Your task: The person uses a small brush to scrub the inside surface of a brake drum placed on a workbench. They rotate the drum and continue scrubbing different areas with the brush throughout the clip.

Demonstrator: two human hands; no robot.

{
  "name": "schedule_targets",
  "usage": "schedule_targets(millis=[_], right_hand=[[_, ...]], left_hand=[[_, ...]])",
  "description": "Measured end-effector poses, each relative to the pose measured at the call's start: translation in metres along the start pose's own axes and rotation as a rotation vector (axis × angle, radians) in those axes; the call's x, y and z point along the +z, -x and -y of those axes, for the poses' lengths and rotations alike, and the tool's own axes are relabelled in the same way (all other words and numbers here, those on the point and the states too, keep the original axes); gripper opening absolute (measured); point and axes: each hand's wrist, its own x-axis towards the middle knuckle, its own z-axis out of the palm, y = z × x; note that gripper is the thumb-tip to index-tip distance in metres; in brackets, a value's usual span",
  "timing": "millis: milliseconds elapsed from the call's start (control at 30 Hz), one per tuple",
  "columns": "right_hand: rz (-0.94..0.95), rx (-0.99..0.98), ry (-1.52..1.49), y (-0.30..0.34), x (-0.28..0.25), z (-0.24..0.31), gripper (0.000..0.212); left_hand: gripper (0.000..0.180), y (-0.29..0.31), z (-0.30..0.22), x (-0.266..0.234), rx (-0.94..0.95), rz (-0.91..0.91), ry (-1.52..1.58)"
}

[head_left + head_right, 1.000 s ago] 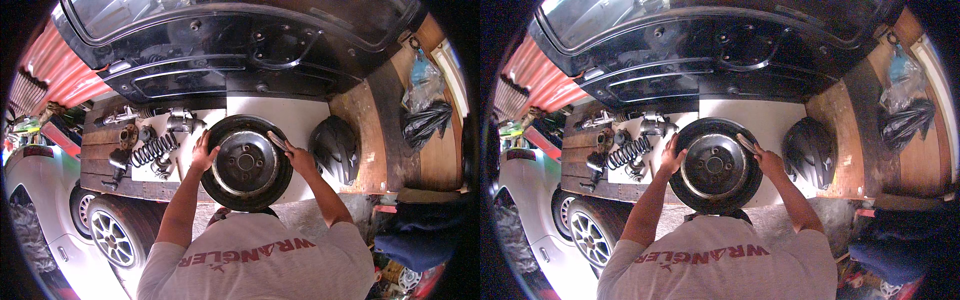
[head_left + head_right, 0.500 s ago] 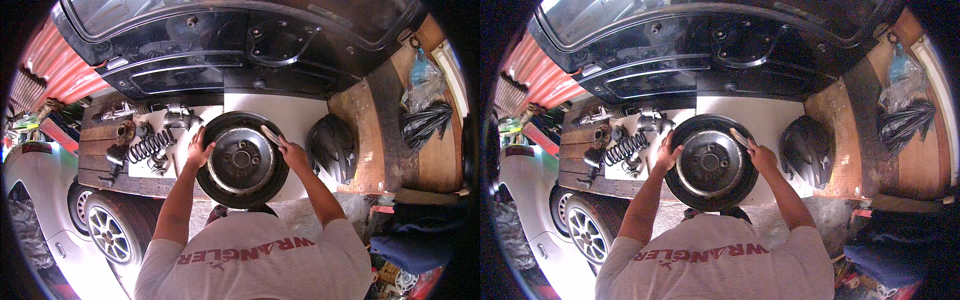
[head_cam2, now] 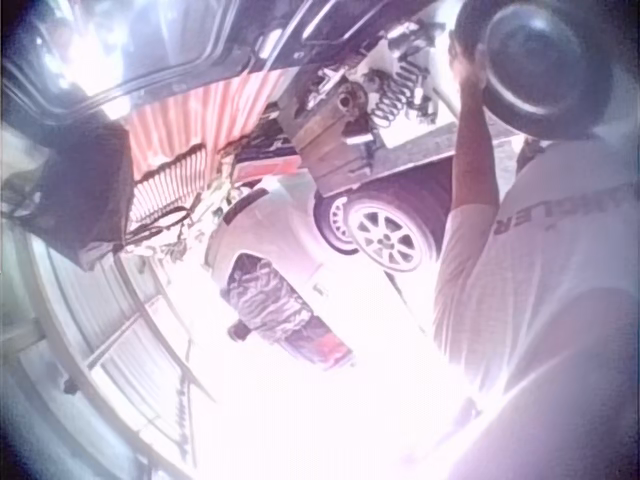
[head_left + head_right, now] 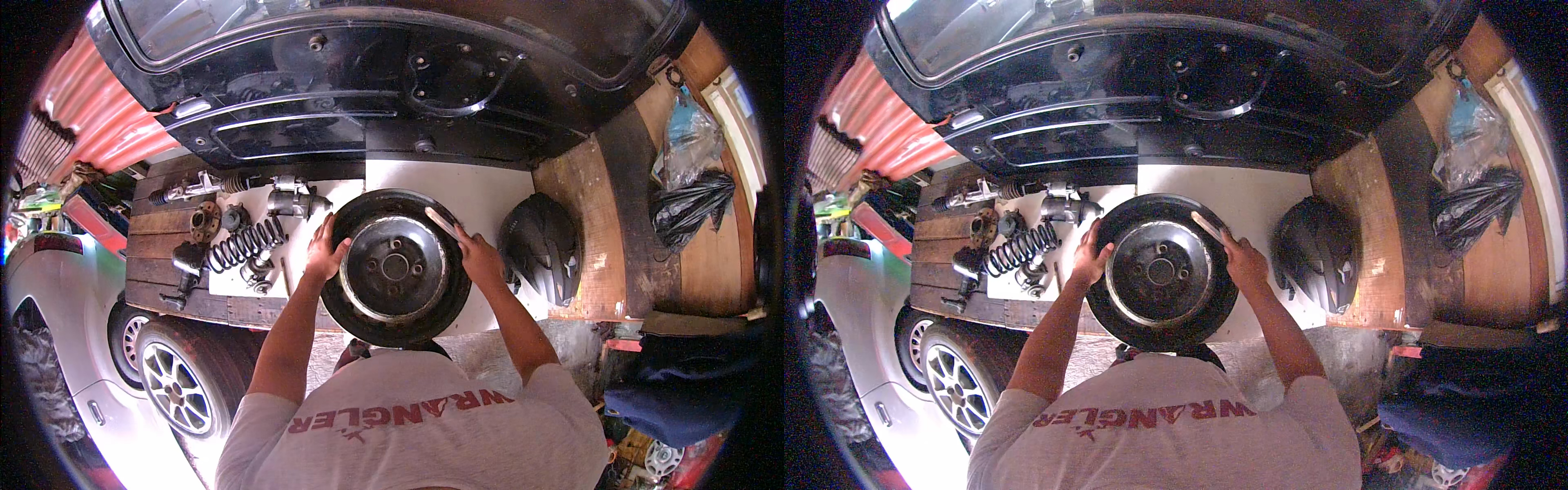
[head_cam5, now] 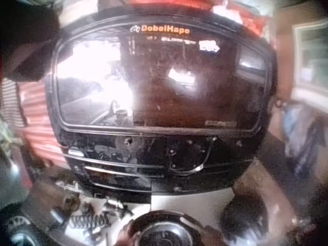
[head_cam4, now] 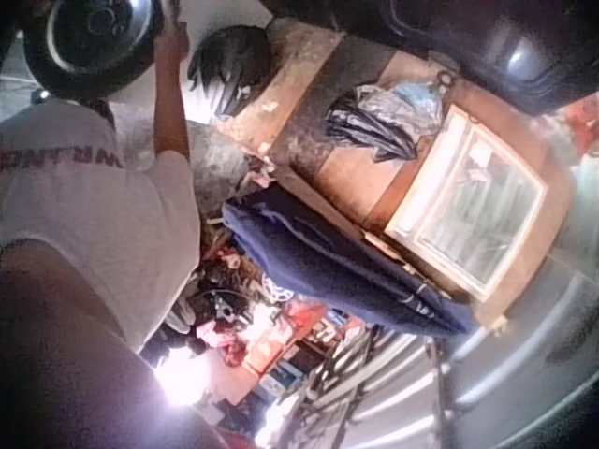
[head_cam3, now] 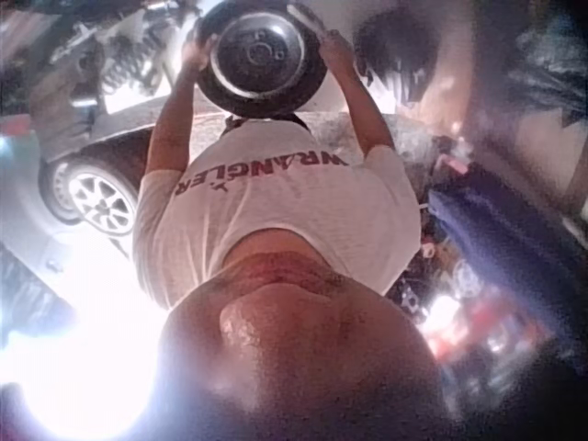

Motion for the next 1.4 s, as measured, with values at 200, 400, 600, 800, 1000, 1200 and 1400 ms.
schedule_targets(millis=[200, 400, 600, 800, 1000, 1200, 1400], right_hand=[[-0.006, -0.043, -0.054, -0.043, 0.005, 0.030, 0.047], [0.090, 0.167, -0.067, 0.016, 0.006, 0.005, 0.049], [0.051, 0.293, -0.152, 0.052, 0.012, 0.005, 0.050], [-0.002, 0.242, -0.168, -0.008, 0.017, 0.038, 0.049], [0.100, 0.307, -0.162, 0.029, 0.013, 0.024, 0.048], [0.094, 0.361, -0.343, 0.079, 0.015, 0.013, 0.045], [0.140, 0.294, -0.221, 0.009, 0.015, 0.016, 0.047]], left_hand=[[0.077, -0.003, -0.001, 0.001, 0.039, -0.005, 0.004], [0.079, 0.000, 0.004, 0.000, 0.032, -0.010, 0.042], [0.082, 0.001, 0.002, 0.000, 0.033, 0.002, 0.025], [0.083, -0.002, -0.001, 0.001, 0.049, 0.022, -0.068], [0.080, 0.002, -0.003, -0.001, 0.053, 0.021, -0.074], [0.079, 0.004, 0.000, 0.000, 0.045, -0.004, -0.060], [0.080, 0.002, -0.009, -0.001, 0.045, -0.025, -0.104]])
